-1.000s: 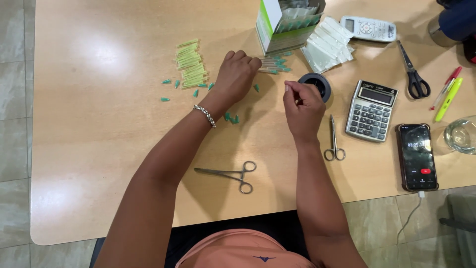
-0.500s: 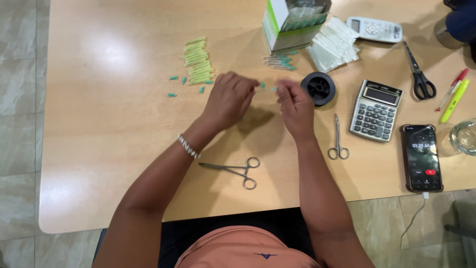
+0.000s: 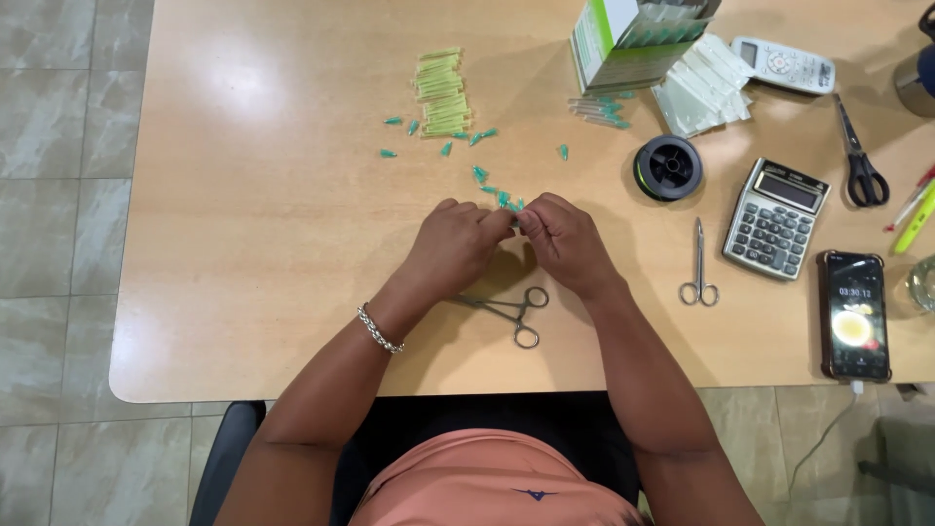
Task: The person assembles small medical supplies on a table. They insert a green cap into a clear plastic tube, then use a pair of scissors to cut a length of green thread. The person threads the green thread through the tube and cap assembly, then uses the scissors to cut the thread. They repeat this process with several more tubes and caps.
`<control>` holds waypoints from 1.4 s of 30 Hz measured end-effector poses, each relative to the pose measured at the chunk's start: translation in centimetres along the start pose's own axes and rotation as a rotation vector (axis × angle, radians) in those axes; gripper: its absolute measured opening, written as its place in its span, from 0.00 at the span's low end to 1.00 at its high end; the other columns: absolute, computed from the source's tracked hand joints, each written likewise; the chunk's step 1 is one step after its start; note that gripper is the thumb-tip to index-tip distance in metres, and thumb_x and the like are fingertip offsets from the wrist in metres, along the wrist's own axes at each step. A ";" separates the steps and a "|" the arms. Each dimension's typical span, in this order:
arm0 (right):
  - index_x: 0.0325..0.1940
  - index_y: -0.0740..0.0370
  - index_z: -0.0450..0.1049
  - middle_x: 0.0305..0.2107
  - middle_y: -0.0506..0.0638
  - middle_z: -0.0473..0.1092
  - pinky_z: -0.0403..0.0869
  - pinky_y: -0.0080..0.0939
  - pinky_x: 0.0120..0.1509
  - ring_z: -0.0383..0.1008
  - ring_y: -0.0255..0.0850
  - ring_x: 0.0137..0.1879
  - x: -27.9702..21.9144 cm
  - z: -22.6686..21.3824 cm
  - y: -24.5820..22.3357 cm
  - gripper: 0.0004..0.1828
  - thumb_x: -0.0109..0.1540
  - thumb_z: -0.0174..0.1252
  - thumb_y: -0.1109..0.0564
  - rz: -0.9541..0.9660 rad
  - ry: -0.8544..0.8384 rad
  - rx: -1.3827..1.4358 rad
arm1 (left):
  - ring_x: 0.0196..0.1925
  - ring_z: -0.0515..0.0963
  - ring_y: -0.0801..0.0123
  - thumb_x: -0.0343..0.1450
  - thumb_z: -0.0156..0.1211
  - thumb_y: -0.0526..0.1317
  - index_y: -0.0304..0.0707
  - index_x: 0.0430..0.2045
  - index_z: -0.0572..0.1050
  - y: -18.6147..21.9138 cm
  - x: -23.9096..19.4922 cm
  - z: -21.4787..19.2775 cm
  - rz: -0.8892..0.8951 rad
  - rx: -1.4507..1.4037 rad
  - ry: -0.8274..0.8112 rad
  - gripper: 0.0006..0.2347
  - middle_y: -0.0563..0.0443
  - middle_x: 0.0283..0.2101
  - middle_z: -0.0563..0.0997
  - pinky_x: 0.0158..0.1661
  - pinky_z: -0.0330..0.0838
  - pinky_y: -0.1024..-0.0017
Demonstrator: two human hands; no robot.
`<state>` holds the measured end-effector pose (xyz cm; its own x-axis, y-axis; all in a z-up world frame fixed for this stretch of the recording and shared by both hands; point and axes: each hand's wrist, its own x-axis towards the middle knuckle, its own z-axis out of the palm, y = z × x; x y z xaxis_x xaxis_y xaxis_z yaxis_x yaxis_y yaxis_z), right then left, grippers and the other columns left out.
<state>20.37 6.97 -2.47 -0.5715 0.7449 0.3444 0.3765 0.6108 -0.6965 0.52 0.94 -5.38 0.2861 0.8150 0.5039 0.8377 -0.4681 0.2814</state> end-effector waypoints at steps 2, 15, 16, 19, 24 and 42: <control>0.33 0.56 0.75 0.25 0.50 0.70 0.74 0.46 0.38 0.75 0.52 0.34 -0.1 -0.1 0.0 0.20 0.75 0.49 0.48 0.001 -0.004 -0.004 | 0.29 0.80 0.58 0.74 0.52 0.40 0.47 0.34 0.74 0.4 0.7 -1.6 -0.007 -0.056 -0.037 0.03 0.52 0.24 0.78 0.33 0.70 0.61; 0.46 0.66 0.75 0.34 0.50 0.72 0.75 0.39 0.48 0.71 0.34 0.40 -0.3 -1.9 2.2 0.08 0.64 0.63 0.68 0.213 0.015 0.530 | 0.44 0.80 0.55 0.74 0.60 0.41 0.54 0.40 0.81 -4.6 0.4 -3.7 -0.308 -0.088 -0.150 0.06 0.53 0.35 0.79 0.44 0.69 0.61; 0.46 0.66 0.75 0.34 0.50 0.72 0.75 0.39 0.48 0.71 0.34 0.40 -0.1 -1.5 1.4 0.08 0.64 0.63 0.68 0.215 0.021 0.525 | 0.44 0.80 0.55 0.74 0.60 0.41 0.54 0.40 0.81 -4.9 0.1 -3.4 -0.301 -0.092 -0.151 0.06 0.53 0.35 0.79 0.44 0.69 0.61; 0.46 0.59 0.78 0.34 0.53 0.80 0.79 0.41 0.46 0.83 0.43 0.42 -0.2 -1.2 -0.5 0.13 0.58 0.70 0.62 0.210 -0.141 0.225 | 0.46 0.78 0.54 0.72 0.62 0.43 0.53 0.42 0.82 -5.3 -0.4 -2.0 -0.250 -0.071 -0.189 0.07 0.50 0.36 0.79 0.48 0.69 0.59; 0.46 0.53 0.80 0.39 0.46 0.79 0.78 0.43 0.48 0.80 0.43 0.44 0.3 -1.9 -1.9 0.15 0.58 0.71 0.49 0.051 -0.173 -0.260 | 0.49 0.76 0.53 0.72 0.62 0.49 0.51 0.46 0.81 -5.3 -0.6 -1.7 -0.251 -0.029 -0.243 0.12 0.49 0.40 0.77 0.52 0.68 0.56; 0.75 0.45 0.58 0.64 0.56 0.62 0.66 0.55 0.66 0.61 0.54 0.69 1.6 -12.8 0.0 0.46 0.55 0.66 0.40 0.821 0.190 -0.289 | 0.42 0.75 0.51 0.72 0.67 0.43 0.43 0.39 0.80 -3.4 0.1 -2.5 -0.149 -0.073 -0.044 0.08 0.50 0.39 0.79 0.45 0.67 0.56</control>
<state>28.79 11.60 6.12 0.0801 0.9938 -0.0774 0.7978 -0.1105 -0.5927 -3.43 1.74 -4.29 0.1828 0.8907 0.4163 0.8368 -0.3632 0.4097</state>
